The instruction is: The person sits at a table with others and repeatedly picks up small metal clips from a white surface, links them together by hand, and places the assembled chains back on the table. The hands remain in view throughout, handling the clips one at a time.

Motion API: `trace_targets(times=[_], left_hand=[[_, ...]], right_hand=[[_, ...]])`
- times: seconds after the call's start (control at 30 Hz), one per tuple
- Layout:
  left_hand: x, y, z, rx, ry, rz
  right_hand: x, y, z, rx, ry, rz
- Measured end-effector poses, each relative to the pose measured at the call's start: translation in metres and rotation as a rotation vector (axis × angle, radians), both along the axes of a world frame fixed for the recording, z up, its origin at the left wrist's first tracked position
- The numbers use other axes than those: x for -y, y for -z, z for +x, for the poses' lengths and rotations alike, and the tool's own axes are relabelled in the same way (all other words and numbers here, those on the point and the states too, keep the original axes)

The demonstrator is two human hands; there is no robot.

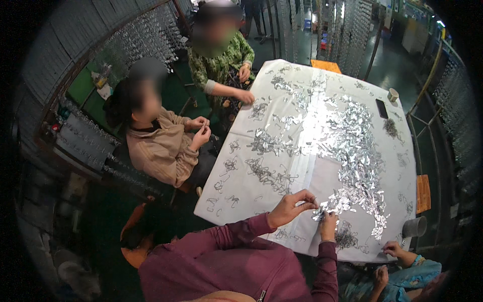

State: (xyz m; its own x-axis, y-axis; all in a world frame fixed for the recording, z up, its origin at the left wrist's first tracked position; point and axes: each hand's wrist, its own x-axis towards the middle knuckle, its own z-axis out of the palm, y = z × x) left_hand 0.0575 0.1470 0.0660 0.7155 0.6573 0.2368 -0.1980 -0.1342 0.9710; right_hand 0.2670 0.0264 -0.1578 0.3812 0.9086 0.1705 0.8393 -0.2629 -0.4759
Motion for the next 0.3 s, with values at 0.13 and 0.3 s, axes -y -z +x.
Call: trace_targets(times=[0.13, 0.3], left_hand=[[0.001, 0.0, -0.01, 0.003, -0.023, -0.018], [0.0, -0.002, -0.012, 0.001, -0.033, 0.066]], right_hand=[[-0.009, 0.001, 0.002, -0.114, -0.088, 0.053], [-0.011, 0.016, 0.008, -0.195, 0.054, 0.132]])
